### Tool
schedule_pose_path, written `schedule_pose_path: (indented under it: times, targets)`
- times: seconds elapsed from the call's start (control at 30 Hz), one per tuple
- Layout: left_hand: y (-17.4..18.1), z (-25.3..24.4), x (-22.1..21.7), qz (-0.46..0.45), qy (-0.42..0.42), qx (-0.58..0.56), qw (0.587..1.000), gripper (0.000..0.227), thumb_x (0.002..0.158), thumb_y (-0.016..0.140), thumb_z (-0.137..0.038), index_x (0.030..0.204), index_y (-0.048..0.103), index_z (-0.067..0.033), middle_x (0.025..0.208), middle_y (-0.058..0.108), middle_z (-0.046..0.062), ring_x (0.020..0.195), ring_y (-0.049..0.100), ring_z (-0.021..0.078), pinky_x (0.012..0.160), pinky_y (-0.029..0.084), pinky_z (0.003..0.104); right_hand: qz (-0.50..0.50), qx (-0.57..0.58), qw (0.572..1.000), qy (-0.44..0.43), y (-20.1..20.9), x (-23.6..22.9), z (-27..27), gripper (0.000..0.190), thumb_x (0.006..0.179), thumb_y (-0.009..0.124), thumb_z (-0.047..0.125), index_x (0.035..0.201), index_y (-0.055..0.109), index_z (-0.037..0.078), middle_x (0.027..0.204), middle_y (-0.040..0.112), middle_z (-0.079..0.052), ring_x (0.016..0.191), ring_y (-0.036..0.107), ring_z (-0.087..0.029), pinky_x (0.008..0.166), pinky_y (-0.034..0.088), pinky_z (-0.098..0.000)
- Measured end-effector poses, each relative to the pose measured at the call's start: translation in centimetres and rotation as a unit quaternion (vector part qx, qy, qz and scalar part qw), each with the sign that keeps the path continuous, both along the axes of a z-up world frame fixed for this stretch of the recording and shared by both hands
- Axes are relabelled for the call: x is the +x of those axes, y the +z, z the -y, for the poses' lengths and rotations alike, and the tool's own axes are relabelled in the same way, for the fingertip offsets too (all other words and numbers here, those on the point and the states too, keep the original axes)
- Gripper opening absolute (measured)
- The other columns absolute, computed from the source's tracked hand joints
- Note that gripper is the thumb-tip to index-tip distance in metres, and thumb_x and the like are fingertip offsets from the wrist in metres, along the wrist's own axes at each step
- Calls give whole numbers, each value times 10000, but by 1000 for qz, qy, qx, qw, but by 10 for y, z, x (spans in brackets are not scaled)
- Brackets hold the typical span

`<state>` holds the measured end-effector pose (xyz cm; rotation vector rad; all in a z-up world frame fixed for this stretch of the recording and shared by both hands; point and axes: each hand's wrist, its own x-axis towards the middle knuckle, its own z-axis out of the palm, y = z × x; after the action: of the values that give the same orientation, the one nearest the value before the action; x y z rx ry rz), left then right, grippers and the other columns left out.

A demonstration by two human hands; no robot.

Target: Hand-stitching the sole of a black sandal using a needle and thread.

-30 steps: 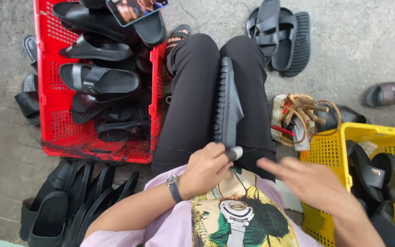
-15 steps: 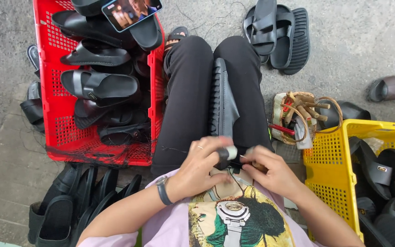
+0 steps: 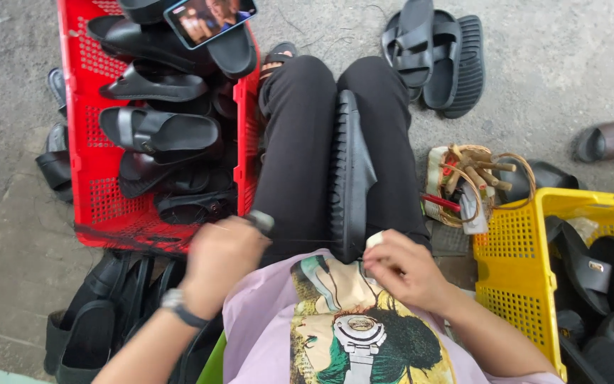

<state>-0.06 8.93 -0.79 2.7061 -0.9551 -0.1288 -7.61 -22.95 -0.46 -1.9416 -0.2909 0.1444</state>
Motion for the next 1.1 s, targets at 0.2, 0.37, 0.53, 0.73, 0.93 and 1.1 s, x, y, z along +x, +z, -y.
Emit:
schedule_pose_path:
  times: [0.2, 0.37, 0.53, 0.73, 0.93, 1.1]
  targets:
    - [72, -179, 40, 312, 247, 344, 850, 136, 945, 678, -239, 1025, 781, -278, 916, 712, -91, 711, 573, 81, 696, 460, 217, -196, 139, 965, -105, 1, 3, -4, 76, 823, 586, -30, 883, 597, 17, 924, 636, -49, 665, 540, -83, 599, 422, -181]
    - [75, -214, 33, 60, 377, 261, 887, 217, 967, 566, -242, 1087, 743, -200, 1059, 668, -33, 869, 555, 148, 789, 438, 291, -204, 188, 940, -198, 2, 8, -7, 22, 837, 617, -7, 830, 596, -12, 389, 490, -57, 353, 412, -71, 397, 377, -181]
    - [87, -229, 28, -159, 469, 171, 852, 309, 988, 466, -244, 1142, 708, -129, 1187, 628, 21, 1011, 539, 211, 872, 417, 360, -221, 178, 941, -187, 0, 7, -3, 65, 819, 631, 9, 759, 610, -5, 382, 499, -61, 353, 403, -63, 388, 369, -179]
    - [142, -84, 73, -151, 305, 238, 910, 413, 884, 481, -385, 1127, 653, -98, 1245, 595, 146, 1014, 604, 304, 747, 489, 388, -181, 160, 961, -130, -1, 5, 16, 168, 822, 613, 22, 666, 676, 27, 515, 591, -73, 360, 476, -54, 368, 400, -172]
    - [79, 74, 34, -174, 13, -285, 942, 81, 769, 707, -133, 774, 649, -77, 918, 676, 35, 835, 647, 210, 716, 498, 306, -157, 146, 971, -103, -8, 2, 18, 166, 825, 592, 16, 717, 719, 10, 625, 651, -87, 369, 541, -69, 351, 432, -190]
    - [21, 124, 7, -108, -97, -358, 922, 262, 844, 697, -240, 683, 580, -70, 878, 609, 42, 780, 608, 253, 649, 464, 331, -136, 174, 967, -128, 1, 7, 12, 159, 825, 582, -13, 724, 705, -14, 658, 653, -99, 380, 540, -60, 350, 437, -191]
